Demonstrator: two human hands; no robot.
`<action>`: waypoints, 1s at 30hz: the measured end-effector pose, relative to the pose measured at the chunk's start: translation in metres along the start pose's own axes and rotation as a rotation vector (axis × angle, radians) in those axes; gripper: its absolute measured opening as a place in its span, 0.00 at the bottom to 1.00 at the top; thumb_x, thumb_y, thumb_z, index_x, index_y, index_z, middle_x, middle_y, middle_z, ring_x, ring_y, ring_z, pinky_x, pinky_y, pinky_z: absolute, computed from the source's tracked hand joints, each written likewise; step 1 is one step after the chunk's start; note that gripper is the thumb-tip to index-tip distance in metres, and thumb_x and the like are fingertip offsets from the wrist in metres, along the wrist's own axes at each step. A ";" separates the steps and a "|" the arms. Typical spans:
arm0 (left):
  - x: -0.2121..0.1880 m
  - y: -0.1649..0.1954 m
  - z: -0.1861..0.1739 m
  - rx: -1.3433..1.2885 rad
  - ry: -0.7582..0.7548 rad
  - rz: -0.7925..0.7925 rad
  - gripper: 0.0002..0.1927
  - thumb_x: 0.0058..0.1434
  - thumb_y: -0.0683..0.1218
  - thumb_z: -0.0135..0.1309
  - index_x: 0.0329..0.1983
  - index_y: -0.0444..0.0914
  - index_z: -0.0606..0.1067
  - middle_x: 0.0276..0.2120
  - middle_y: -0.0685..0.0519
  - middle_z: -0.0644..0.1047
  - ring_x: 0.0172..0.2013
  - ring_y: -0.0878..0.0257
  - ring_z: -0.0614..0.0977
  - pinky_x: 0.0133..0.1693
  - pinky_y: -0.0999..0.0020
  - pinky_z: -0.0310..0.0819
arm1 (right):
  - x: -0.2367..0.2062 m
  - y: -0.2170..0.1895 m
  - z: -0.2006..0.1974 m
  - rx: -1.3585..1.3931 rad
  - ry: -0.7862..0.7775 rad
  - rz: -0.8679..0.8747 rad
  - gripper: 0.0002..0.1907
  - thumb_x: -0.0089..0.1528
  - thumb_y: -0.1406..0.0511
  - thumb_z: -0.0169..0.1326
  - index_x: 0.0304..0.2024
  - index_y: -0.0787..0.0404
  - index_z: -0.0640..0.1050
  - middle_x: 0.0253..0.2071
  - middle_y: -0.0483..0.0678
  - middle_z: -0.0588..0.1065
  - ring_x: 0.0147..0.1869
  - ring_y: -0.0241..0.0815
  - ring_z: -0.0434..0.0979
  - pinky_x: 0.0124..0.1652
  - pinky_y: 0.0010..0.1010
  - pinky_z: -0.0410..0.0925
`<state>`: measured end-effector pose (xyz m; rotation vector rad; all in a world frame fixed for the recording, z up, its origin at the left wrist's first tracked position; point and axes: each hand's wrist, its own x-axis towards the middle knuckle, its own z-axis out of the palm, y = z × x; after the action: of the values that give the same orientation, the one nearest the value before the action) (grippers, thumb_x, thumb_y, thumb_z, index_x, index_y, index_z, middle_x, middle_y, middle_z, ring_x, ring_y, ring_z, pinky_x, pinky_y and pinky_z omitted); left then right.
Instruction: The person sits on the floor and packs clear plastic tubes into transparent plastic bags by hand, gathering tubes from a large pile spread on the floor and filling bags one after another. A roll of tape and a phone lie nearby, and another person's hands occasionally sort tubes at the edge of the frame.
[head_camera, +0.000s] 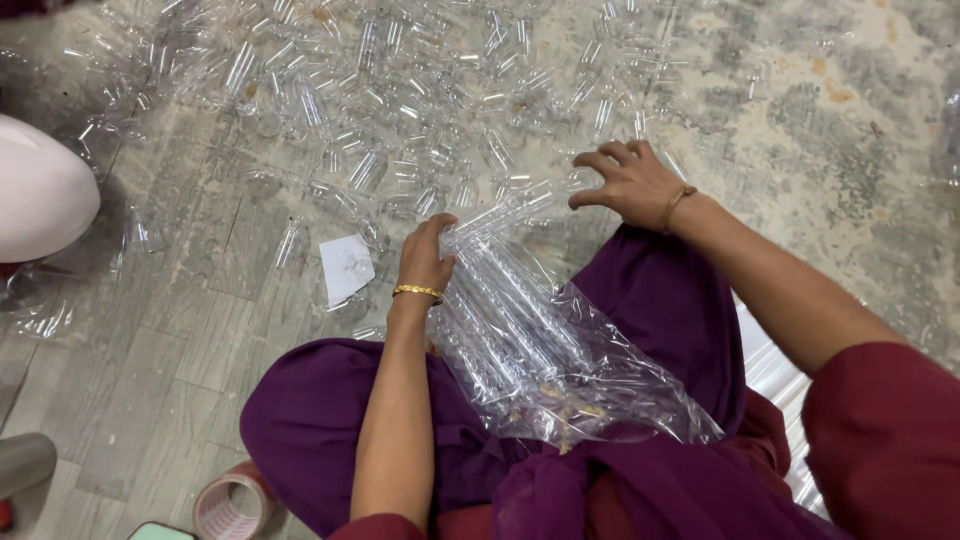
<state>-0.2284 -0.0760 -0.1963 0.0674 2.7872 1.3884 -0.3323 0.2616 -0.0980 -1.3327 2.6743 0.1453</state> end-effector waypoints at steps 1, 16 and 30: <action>-0.001 0.002 -0.001 0.011 -0.015 0.020 0.33 0.46 0.33 0.65 0.57 0.41 0.72 0.53 0.44 0.77 0.55 0.42 0.76 0.55 0.52 0.70 | 0.000 -0.003 -0.005 -0.042 -0.020 -0.037 0.20 0.58 0.68 0.54 0.47 0.36 0.80 0.68 0.47 0.66 0.70 0.52 0.64 0.63 0.53 0.59; -0.001 0.003 -0.005 -0.161 -0.033 0.012 0.32 0.48 0.35 0.66 0.58 0.39 0.72 0.56 0.48 0.78 0.59 0.51 0.79 0.59 0.61 0.72 | -0.024 0.001 -0.044 0.812 0.406 0.359 0.26 0.60 0.71 0.64 0.59 0.57 0.71 0.64 0.48 0.74 0.70 0.47 0.74 0.62 0.37 0.72; 0.009 0.070 0.014 -0.630 -0.213 0.139 0.34 0.54 0.45 0.68 0.64 0.45 0.68 0.74 0.50 0.56 0.74 0.49 0.58 0.62 0.51 0.70 | -0.022 -0.059 0.002 1.477 0.447 0.302 0.31 0.64 0.70 0.60 0.68 0.66 0.65 0.66 0.58 0.71 0.73 0.50 0.68 0.68 0.42 0.66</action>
<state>-0.2351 -0.0223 -0.1490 0.3696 2.0999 2.0763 -0.2715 0.2435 -0.0972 -0.4348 2.1039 -1.8190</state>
